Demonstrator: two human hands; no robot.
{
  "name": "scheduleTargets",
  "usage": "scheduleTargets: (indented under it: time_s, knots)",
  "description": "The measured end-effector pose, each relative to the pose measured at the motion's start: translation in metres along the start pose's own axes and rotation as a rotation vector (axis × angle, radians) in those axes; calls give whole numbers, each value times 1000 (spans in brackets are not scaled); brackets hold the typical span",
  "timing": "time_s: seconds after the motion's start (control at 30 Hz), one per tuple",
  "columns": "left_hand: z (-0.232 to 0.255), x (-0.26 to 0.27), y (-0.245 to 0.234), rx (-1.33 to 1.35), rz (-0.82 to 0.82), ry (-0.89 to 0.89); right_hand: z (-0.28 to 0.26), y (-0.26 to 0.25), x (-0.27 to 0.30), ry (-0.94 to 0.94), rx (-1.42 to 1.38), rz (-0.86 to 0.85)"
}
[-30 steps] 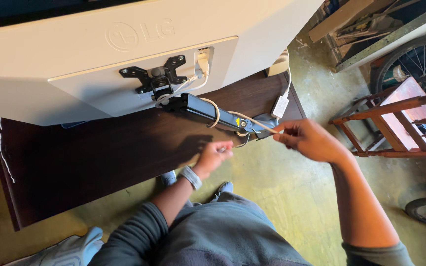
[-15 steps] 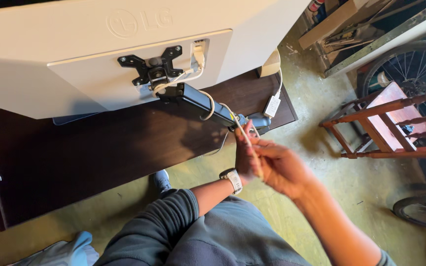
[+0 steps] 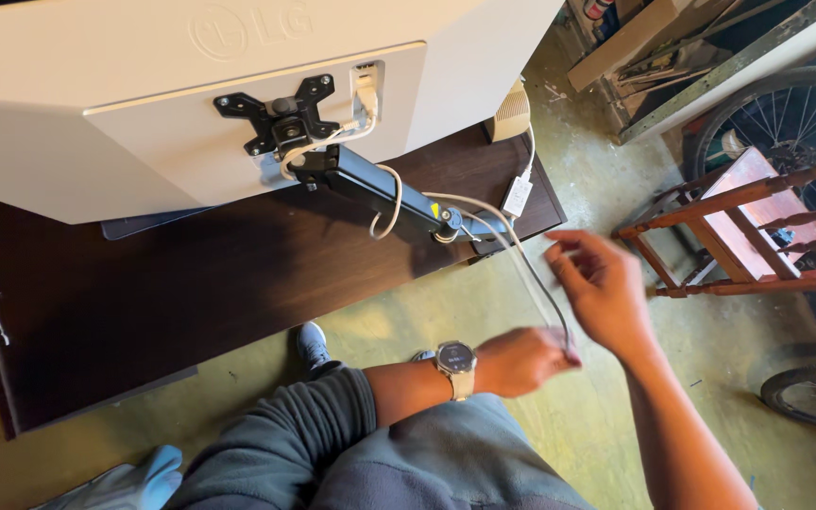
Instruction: The person adjusts a monitor mounted on an articulated arm at a desk, plugs a cable into the back of the monitor, routes and arranges the cable along the desk and arm, then takes a laptop out of a backpack on the bed and places it on the desk, and opens a desk drawer.
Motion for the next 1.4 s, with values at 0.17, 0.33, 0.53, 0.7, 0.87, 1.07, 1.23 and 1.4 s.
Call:
scheduleTargets:
  time_s: [0.17, 0.33, 0.53, 0.7, 0.87, 1.07, 1.23, 1.4]
  knots:
    - [22, 7, 57, 483, -264, -193, 3, -13, -13, -283, 89, -63]
    - [28, 21, 80, 782, -308, -432, 68, 21, -33, 68, 180, -348]
    - [-12, 50, 89, 957, -231, -674, 88, 49, -15, 277, -381, -500]
    - [-50, 77, 97, 1125, -139, -839, 86, 89, -71, 55, -113, -256]
    - [-67, 120, 48, 741, -147, -806, 143, 96, -97, 141, -17, -56]
    - [-46, 218, -61, 233, -128, -1019, 187, 139, -67, 327, -362, -192]
    - [10, 254, -158, -267, -75, -1024, 179, 173, -54, 370, -400, -121]
    - [62, 293, -219, -544, -205, -1345, 178, 187, -61, 394, -396, -3]
Point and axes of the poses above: each hand's wrist, its own x-axis away from the middle knuckle, its own y-axis out of the palm, z = x × y, the point moved 9 cm from there along -x, towards the middle knuckle, and after that the axes turned 9 degrees about y, right-handed, at the moved point
